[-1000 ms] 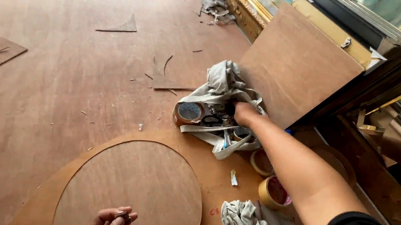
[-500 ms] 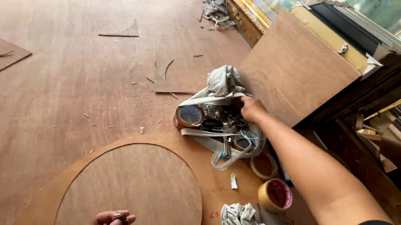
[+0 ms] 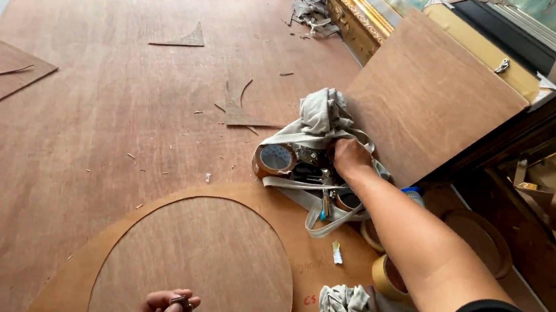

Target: The person places a round mirror on a wooden board, retrieves a metal D-ring from a bag, and uses a screwdriver to fasten the D-ring to the back of the mirror. The person repeats the process for a second D-ring.

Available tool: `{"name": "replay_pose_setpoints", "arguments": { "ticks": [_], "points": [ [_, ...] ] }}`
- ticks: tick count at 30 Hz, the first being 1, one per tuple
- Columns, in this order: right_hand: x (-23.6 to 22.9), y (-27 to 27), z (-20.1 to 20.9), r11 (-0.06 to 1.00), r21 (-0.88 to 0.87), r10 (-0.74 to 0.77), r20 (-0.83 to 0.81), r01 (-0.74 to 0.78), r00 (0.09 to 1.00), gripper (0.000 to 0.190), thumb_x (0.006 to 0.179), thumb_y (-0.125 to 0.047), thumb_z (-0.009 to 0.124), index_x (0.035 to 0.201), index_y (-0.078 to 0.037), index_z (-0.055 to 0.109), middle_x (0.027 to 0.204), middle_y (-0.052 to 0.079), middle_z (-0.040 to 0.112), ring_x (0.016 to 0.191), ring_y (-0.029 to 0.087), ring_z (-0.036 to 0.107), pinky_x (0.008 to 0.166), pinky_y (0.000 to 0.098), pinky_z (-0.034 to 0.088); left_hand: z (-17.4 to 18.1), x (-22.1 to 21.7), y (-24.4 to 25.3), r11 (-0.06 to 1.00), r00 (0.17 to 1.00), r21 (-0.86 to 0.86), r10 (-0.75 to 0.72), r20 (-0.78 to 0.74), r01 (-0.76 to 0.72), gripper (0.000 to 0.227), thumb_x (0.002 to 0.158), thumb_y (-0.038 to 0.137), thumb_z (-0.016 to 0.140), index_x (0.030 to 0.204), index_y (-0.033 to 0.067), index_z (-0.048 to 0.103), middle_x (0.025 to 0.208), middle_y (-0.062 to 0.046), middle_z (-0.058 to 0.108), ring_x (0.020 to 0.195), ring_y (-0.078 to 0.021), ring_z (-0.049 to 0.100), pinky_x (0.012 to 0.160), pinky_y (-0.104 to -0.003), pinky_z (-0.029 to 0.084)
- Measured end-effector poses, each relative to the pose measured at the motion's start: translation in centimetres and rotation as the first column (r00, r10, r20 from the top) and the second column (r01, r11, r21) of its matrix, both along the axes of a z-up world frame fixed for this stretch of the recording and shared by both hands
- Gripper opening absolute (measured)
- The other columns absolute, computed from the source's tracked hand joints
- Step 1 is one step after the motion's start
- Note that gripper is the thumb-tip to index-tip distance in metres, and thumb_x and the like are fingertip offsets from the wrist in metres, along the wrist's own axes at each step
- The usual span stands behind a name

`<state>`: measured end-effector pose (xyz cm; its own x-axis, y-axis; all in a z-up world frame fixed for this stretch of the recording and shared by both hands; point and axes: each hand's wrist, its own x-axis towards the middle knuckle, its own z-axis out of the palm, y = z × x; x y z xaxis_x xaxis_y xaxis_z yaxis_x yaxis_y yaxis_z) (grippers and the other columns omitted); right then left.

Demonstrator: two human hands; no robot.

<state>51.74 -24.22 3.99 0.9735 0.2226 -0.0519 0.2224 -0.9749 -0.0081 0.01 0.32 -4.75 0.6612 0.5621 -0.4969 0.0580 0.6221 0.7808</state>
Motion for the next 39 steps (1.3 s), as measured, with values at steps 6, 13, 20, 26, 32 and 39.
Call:
{"name": "replay_pose_setpoints", "arguments": {
  "ticks": [6, 13, 20, 26, 32, 39],
  "points": [
    [0.8, -1.8, 3.2, 0.970, 0.239, 0.066, -0.076, -0.046, 0.995, 0.029, 0.100, -0.021, 0.078, 0.123, -0.036, 0.088, 0.134, -0.004, 0.084, 0.126, 0.023, 0.076, 0.113, 0.0356, 0.056, -0.1, -0.3, 0.3, 0.999, 0.997, -0.044, -0.022, 0.073, 0.025, 0.013, 0.105, -0.011, 0.065, 0.115, -0.0099, 0.072, 0.131, -0.028, 0.080, 0.122, -0.0486, 0.081, 0.101, -0.064, 0.068],
    [-0.9, -3.4, 3.7, 0.986, 0.087, 0.160, -0.207, -0.145, 0.965, 0.026, 0.093, -0.015, 0.090, 0.115, -0.029, 0.089, 0.133, -0.001, 0.082, 0.121, 0.020, 0.077, 0.105, 0.0326, 0.059, 0.1, -0.4, 0.4, 0.999, 0.994, -0.037, -0.024, 0.105, 0.028, 0.014, 0.104, -0.012, 0.065, 0.116, -0.0104, 0.073, 0.133, -0.028, 0.080, 0.123, -0.0484, 0.081, 0.103, -0.063, 0.068],
    [-1.4, -3.8, 1.3, 0.929, -0.249, 0.275, -0.027, -0.273, 0.961, 0.031, 0.108, -0.025, 0.059, 0.119, -0.035, 0.086, 0.111, 0.015, 0.084, 0.102, 0.038, 0.082, 0.085, 0.0511, 0.068, 0.8, -0.5, 0.2, 0.999, 0.994, -0.043, -0.027, 0.103, 0.031, 0.013, 0.102, -0.012, 0.068, 0.113, -0.0092, 0.074, 0.130, -0.029, 0.080, 0.120, -0.0488, 0.083, 0.102, -0.064, 0.069],
    [-0.3, -3.9, 1.8, 0.986, -0.097, 0.130, -0.043, -0.133, 0.991, 0.030, 0.105, -0.031, 0.066, 0.111, -0.007, 0.083, 0.110, 0.023, 0.082, 0.101, 0.043, 0.080, 0.084, 0.0533, 0.064, 1.5, -0.4, 0.2, 0.999, 0.994, -0.023, -0.026, 0.104, 0.028, 0.012, 0.102, -0.010, 0.068, 0.112, -0.0069, 0.074, 0.131, -0.028, 0.081, 0.119, -0.0471, 0.083, 0.101, -0.062, 0.069],
    [-2.5, -3.2, 5.4, 0.865, 0.468, -0.071, -0.240, 0.179, 0.968, 0.019, 0.076, -0.026, 0.090, 0.094, -0.024, 0.085, 0.098, -0.003, 0.086, 0.093, 0.014, 0.076, 0.081, 0.0310, 0.057, 1.6, -0.5, 0.1, 0.999, 0.993, -0.028, -0.014, 0.113, 0.018, 0.011, 0.103, -0.009, 0.069, 0.112, -0.0058, 0.074, 0.131, -0.028, 0.081, 0.119, -0.0465, 0.083, 0.101, -0.061, 0.069],
    [-3.0, -2.7, 5.5, 0.987, 0.127, 0.127, -0.213, -0.102, 0.969, 0.062, 0.094, 0.008, 0.051, 0.121, -0.030, 0.091, 0.145, 0.008, 0.079, 0.127, 0.029, 0.076, 0.110, 0.0389, 0.059, 4.6, -0.4, -0.5, 0.998, 0.997, -0.059, 0.029, 0.070, -0.025, 0.010, 0.103, -0.009, 0.069, 0.111, -0.0079, 0.074, 0.130, -0.029, 0.081, 0.119, -0.0468, 0.082, 0.101, -0.058, 0.067]
  ]
}}
